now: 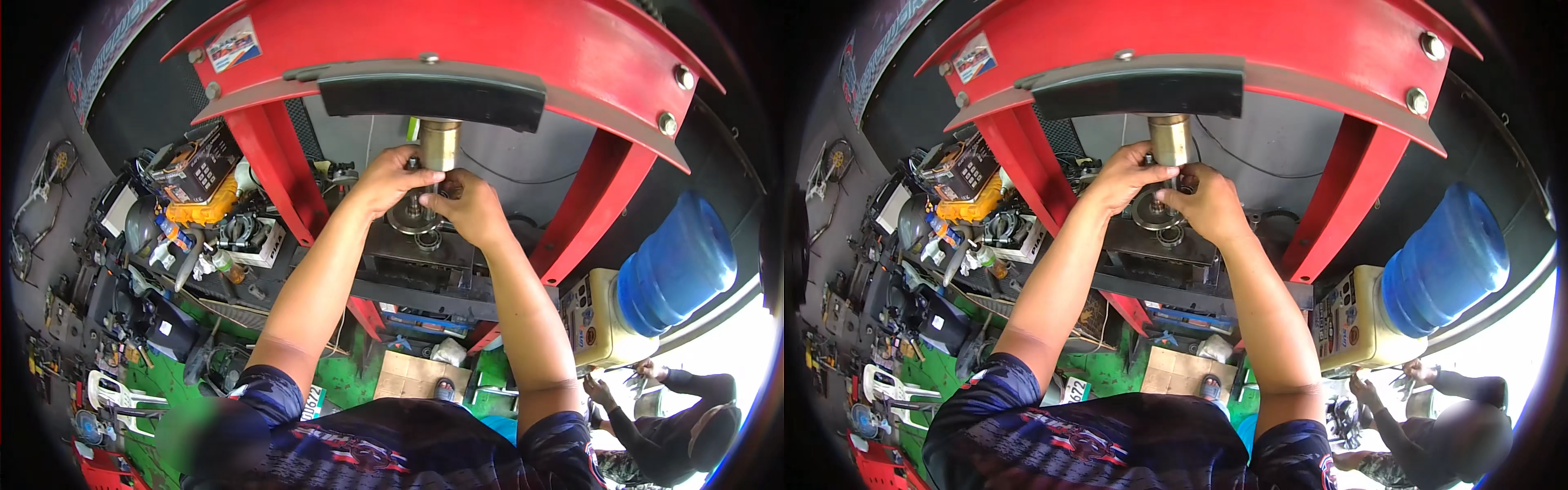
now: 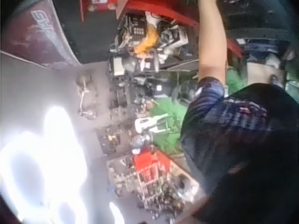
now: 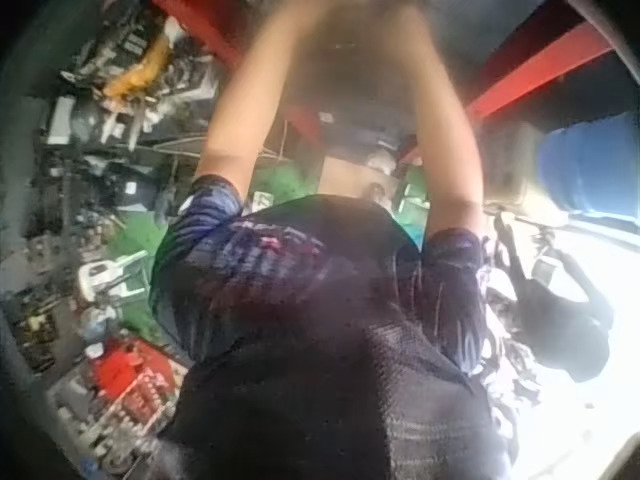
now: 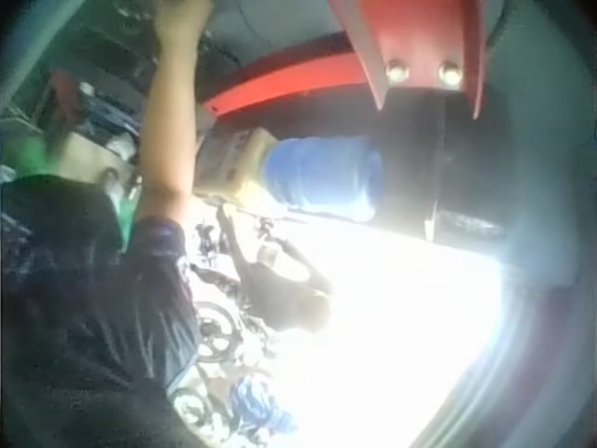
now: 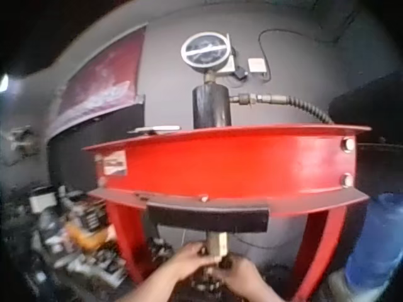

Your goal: The person uses a red hydraulic press to press a bearing onto a metal shaft. They position the shaft under the press ram, operate the lever to apply pressure, and then remove the assembled part. The person also uses a ruler to measure the bearing assembly and handles a separate metal ring.

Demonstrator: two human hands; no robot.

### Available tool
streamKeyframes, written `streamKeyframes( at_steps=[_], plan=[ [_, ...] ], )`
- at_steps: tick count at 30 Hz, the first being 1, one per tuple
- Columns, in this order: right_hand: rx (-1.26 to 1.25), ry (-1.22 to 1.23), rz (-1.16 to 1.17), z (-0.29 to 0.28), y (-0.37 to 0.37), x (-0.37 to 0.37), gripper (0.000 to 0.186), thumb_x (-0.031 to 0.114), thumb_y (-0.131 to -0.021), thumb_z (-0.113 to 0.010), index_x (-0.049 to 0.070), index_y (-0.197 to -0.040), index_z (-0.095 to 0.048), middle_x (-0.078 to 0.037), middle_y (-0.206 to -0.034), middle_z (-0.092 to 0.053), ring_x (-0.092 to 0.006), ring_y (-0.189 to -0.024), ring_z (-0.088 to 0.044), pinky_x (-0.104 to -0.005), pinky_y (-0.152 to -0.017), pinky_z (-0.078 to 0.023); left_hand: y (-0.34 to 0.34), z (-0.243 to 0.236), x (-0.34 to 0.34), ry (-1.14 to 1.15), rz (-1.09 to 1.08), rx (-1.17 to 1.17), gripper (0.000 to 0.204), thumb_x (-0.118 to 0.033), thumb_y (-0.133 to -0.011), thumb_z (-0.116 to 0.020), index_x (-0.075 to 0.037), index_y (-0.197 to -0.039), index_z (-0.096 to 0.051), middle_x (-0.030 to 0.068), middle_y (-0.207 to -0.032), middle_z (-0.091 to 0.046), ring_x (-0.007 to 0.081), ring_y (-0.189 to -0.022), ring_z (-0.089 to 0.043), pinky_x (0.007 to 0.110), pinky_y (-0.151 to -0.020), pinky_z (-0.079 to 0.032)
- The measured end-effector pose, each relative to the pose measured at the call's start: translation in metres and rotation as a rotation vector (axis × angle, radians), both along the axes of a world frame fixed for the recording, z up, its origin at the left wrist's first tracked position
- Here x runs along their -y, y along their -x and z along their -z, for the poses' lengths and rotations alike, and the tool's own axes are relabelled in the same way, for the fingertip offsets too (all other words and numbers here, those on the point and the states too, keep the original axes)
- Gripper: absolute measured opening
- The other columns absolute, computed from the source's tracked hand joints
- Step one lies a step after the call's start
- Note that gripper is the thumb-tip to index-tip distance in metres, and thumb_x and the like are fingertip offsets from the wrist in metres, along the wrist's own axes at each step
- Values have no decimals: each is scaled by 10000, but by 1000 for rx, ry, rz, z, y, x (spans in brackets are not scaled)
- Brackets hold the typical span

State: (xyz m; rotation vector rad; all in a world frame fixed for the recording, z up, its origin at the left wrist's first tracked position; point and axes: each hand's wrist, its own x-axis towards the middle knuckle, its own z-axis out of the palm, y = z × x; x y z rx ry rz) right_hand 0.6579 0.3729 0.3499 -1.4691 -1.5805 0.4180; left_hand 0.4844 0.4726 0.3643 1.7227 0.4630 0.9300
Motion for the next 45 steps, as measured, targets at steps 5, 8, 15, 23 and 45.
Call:
streamKeyframes(
  at_steps=[5, 8, 15, 23, 45],
  plan=[
    [-62, 91, -52, -2, 19, -7, 422, 281, -796, -836, -48, -1030, -711, -174, -897, -755, -303, -810, -723, -414, -767, -540, 8, 6, 3, -24, -81, -24, 376, -157, -848, -837, 1, -1162, -704, 60, -1029, -725, 136, -930, -659, 306, -864, -518],
    [3, 47, 6, -1, 24, -9, 396, 273, -802, -822, -48, -1007, -715, -183, -861, -746, -308, -795, -721, -419, -757, -538, 7, 1, 8, -45, -109, -38, 393, -155, -841, -844, -5, -1177, -708, 57, -1031, -729, 129, -926, -661, 306, -860, -518],
    [-13, 88, 0, 4, 26, -13, 375, 270, -798, -796, -58, -958, -714, -206, -835, -736, -318, -777, -727, -419, -742, -543, 0, 12, 11, -204, -313, -46, 366, -154, -830, -838, -8, -1135, -699, 67, -984, -735, 133, -887, -670, 316, -804, -531],
    [11, 70, -81, 12, 8, -29, 390, 239, -778, -786, -61, -1014, -705, -216, -901, -747, -315, -847, -738, -407, -774, -553, -13, 11, 29, -283, -506, -15, 388, -163, -805, -849, 6, -1115, -689, 87, -957, -732, 155, -861, -669, 317, -787, -531],
    [-195, 72, -82, 26, 2, -26, 271, 184, -818, -819, -50, -917, -724, -109, -780, -740, -138, -687, -677, -311, -644, -535, 25, 27, 46, -515, -456, 98, 403, -179, -753, -911, -79, -1112, -756, 132, -1528, -503, 293, -1416, -476, 411, -1165, -378]
  ],
)
